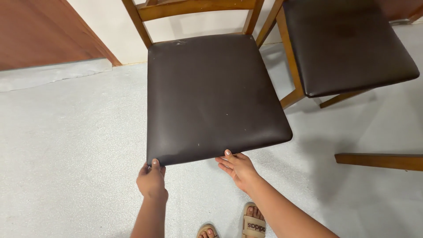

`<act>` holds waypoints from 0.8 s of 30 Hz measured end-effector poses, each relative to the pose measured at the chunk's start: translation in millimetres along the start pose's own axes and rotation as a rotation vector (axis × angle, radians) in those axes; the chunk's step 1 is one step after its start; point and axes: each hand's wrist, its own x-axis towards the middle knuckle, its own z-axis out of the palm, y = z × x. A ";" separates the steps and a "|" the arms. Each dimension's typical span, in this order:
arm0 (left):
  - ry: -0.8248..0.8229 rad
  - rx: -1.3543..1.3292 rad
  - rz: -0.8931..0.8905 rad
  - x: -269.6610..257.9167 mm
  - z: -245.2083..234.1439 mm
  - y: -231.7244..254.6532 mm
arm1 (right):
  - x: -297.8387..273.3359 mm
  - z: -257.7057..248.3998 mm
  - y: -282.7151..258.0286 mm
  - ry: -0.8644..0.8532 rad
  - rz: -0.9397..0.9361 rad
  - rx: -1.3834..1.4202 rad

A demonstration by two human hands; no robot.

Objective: The recorder moves around a dining table, picking up chairs and tucking them neatly under the table.

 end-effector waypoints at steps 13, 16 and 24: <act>0.077 -0.040 0.045 -65.1 22.9 -51.1 | 12.4 -75.8 -6.0 -0.001 -0.067 -0.105; 0.128 -0.038 0.036 -72.7 34.0 -54.2 | 12.3 -95.3 -23.0 -0.025 -0.072 -0.065; -0.362 -0.091 -0.343 -112.4 90.9 -75.5 | 21.8 -159.4 -106.8 0.294 -0.223 0.087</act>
